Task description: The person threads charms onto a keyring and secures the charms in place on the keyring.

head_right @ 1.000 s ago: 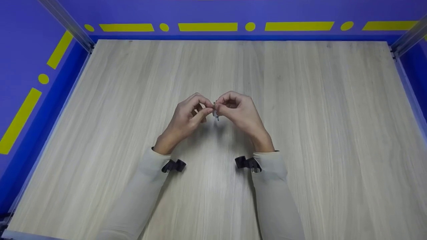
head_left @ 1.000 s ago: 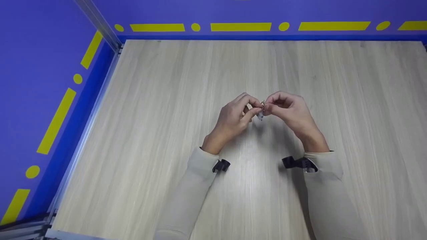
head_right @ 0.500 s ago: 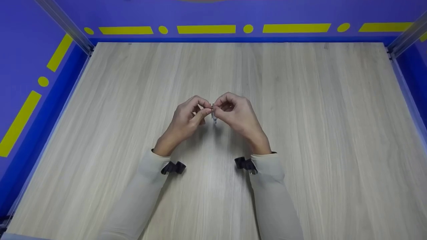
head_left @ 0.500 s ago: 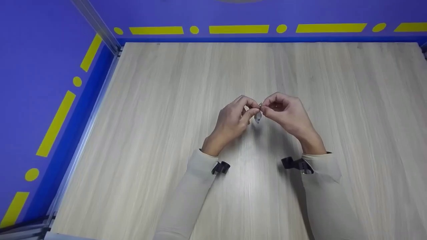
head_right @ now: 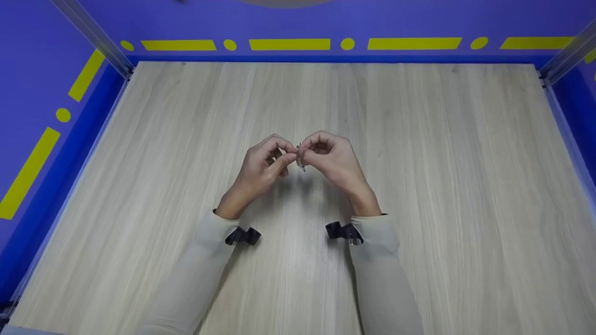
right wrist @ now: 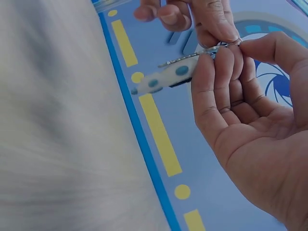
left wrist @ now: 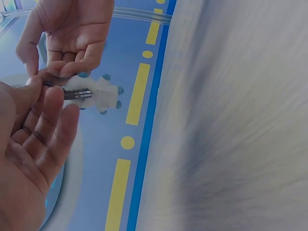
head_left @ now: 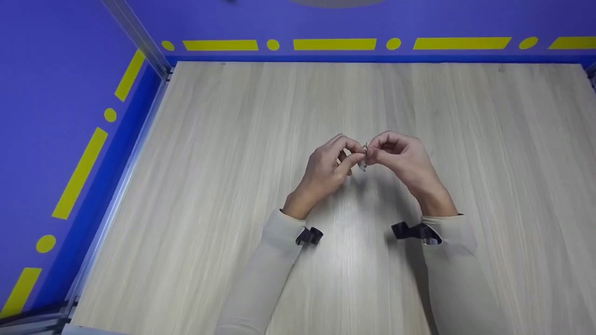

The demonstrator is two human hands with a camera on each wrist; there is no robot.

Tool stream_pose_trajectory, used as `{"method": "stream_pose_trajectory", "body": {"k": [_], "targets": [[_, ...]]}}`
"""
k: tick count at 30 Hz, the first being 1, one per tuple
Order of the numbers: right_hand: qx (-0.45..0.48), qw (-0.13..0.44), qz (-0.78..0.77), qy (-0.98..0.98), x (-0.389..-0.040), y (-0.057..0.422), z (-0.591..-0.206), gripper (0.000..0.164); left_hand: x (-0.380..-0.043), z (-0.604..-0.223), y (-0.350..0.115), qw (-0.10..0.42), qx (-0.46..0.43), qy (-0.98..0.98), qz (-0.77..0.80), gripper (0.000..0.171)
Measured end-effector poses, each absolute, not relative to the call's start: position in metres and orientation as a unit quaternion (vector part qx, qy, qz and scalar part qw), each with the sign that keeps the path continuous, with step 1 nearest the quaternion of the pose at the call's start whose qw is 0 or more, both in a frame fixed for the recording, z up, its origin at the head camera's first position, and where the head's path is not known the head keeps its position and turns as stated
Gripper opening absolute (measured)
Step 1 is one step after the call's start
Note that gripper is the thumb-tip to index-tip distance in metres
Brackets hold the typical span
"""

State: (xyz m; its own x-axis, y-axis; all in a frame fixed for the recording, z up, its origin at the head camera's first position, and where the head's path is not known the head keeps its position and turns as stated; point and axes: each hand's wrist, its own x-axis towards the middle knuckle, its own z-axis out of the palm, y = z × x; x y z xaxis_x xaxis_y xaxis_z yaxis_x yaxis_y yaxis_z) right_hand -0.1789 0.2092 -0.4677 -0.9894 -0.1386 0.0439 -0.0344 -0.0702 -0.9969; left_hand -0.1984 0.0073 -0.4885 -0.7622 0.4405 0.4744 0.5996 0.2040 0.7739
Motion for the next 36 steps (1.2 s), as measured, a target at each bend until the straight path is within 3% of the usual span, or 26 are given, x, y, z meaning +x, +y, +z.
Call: {"method": "stream_pose_trajectory", "body": {"k": [3,5,11,16,19,26,33,36], "targets": [[-0.070,0.026,-0.705,0.705,-0.1789,0.2091,-0.4670,0.001,-0.1978,-0.4877,0.0072,0.068,-0.323,-0.789,-0.518,0.013],[-0.079,0.017,-0.683,0.726,-0.1788,0.2093,-0.4666,0.008,-0.1975,-0.4874,0.0071,0.063,-0.314,-0.798,-0.510,0.014],[-0.099,-0.002,-0.633,0.768,-0.1795,0.2098,-0.4664,0.008,-0.1972,-0.4861,0.0065,0.053,-0.296,-0.814,-0.497,0.014],[-0.079,0.021,-0.668,0.739,-0.1806,0.2084,-0.4659,0.001,-0.1979,-0.4849,0.0066,0.056,-0.298,-0.802,-0.515,0.013],[-0.064,0.043,-0.710,0.700,-0.1816,0.2084,-0.4671,0.009,-0.1990,-0.4849,0.0057,0.069,-0.318,-0.783,-0.530,0.013],[-0.064,0.062,-0.745,0.661,-0.1817,0.2089,-0.4683,0.011,-0.1996,-0.4857,0.0053,0.090,-0.340,-0.764,-0.542,0.012],[-0.082,0.027,-0.705,0.704,-0.1800,0.2063,-0.4653,0.001,-0.1989,-0.4829,0.0047,0.083,-0.312,-0.798,-0.509,0.014],[-0.093,0.004,-0.670,0.737,-0.1800,0.2051,-0.4657,0.006,-0.1979,-0.4812,0.0040,0.084,-0.302,-0.815,-0.488,0.015]]}}
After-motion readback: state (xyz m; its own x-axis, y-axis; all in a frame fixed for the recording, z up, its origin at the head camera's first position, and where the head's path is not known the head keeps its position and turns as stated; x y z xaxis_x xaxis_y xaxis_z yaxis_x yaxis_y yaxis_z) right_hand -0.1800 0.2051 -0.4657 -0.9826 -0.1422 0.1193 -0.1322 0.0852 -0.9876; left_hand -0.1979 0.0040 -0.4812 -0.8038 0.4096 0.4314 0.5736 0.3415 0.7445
